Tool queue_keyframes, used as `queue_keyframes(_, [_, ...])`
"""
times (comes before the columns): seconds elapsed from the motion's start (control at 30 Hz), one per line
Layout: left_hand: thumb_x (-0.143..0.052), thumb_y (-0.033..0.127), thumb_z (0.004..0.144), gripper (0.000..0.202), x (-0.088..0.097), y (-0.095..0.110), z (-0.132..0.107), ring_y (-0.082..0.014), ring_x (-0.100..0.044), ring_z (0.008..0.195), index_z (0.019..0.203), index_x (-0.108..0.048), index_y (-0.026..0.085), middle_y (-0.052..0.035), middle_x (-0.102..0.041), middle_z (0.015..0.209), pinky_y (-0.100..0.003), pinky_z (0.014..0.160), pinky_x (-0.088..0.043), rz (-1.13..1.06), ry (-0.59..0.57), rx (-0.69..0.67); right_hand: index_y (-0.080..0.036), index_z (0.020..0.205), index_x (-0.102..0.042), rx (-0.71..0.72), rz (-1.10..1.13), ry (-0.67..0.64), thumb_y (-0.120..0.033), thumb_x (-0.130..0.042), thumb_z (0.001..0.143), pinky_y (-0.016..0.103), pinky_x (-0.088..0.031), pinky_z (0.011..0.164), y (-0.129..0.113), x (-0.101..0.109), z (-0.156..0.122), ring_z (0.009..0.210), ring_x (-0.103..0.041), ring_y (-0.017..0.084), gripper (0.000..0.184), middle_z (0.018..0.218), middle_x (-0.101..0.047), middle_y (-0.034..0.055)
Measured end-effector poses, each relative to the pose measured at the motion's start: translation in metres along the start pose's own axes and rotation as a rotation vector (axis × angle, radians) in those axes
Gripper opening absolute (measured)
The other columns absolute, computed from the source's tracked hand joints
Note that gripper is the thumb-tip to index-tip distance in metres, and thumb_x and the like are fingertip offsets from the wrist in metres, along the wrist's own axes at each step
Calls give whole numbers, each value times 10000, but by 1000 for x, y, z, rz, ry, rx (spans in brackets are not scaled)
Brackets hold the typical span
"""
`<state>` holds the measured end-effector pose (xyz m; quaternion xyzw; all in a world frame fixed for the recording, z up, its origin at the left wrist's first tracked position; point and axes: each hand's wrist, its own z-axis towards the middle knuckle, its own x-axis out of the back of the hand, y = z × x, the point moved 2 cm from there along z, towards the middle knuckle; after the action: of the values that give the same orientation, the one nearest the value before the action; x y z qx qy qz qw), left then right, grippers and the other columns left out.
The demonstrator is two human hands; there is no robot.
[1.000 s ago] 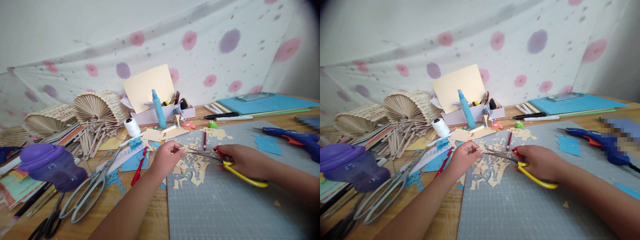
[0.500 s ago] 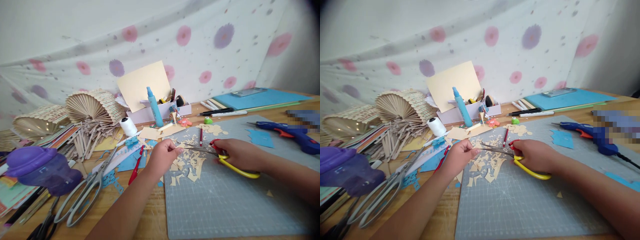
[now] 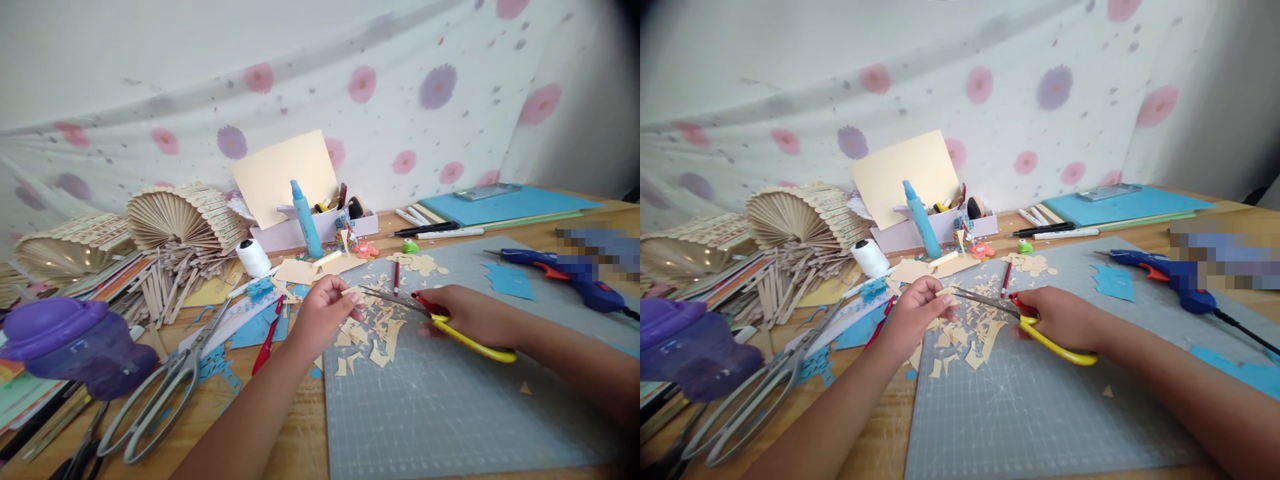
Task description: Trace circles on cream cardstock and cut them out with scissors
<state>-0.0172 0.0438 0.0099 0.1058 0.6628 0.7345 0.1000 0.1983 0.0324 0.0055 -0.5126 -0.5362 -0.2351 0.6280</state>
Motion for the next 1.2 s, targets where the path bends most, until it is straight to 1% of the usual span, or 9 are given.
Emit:
queue_keyframes(0.13, [-624, 288, 668, 235, -3, 0, -1, -106, -569, 501, 723, -426, 172, 36, -595, 573, -253, 556, -450, -97, 20, 0, -185, 671, -474, 39, 69, -24, -489, -499, 741, 224, -285, 484, -4, -4, -2, 562, -458, 144, 313, 614, -517, -8])
queue_keyframes(0.27, [-621, 240, 664, 212, -3, -1, -2, -102, -579, 514, 674, -422, 166, 27, -616, 563, -247, 572, -450, -103, 29, -14, -185, 666, -465, 63, 99, -24, -477, -506, 741, 216, -281, 479, -6, -5, -2, 557, -449, 138, 304, 607, -502, -16])
queue_keyframes(0.37, [-616, 215, 663, 193, -4, -2, -2, -100, -584, 526, 671, -430, 165, 24, -627, 575, -245, 583, -450, -106, 37, -22, -185, 690, -488, 65, 119, -25, -472, -492, 753, 219, -292, 492, -8, -5, -3, 580, -465, 148, 293, 632, -525, -10])
queue_keyframes(0.5, [-616, 217, 660, 190, -7, -2, -4, -99, -581, 527, 665, -432, 167, 22, -628, 579, -239, 577, -442, -114, 15, -19, -183, 712, -499, 72, 148, -30, -468, -466, 774, 219, -302, 506, -10, -5, -3, 604, -474, 149, 293, 658, -535, -6])
queue_keyframes(0.67, [-632, 226, 637, 217, -11, 0, -5, -101, -572, 527, 660, -423, 173, 37, -602, 547, -245, 580, -435, -146, 1, -16, -177, 715, -497, 65, 178, -49, -411, -494, 760, 216, -298, 514, -14, -6, -4, 586, -441, 129, 238, 642, -509, -17])
queue_keyframes(0.87, [-627, 223, 635, 198, -14, 1, -7, -92, -558, 527, 652, -437, 170, 33, -599, 554, -242, 580, -433, -100, 2, -2, -170, 666, -469, 40, 137, -28, -419, -510, 739, 212, -267, 503, -19, -2, -4, 559, -379, 113, 263, 594, -452, -31])
queue_keyframes(1.0, [-619, 229, 643, 188, -16, 3, -9, -98, -558, 536, 643, -440, 173, 30, -597, 554, -245, 579, -434, -61, 9, -8, -177, 650, -457, 50, 149, -21, -415, -522, 726, 205, -265, 491, -19, -3, -3, 550, -380, 112, 258, 579, -438, -35])
queue_keyframes(1.2, [-610, 225, 647, 179, -17, 3, -10, -92, -559, 523, 642, -441, 169, 29, -602, 559, -236, 567, -437, -80, 10, -14, -179, 650, -455, 31, 124, -10, -418, -526, 718, 205, -272, 494, -18, -4, -5, 545, -385, 114, 259, 577, -438, -33])
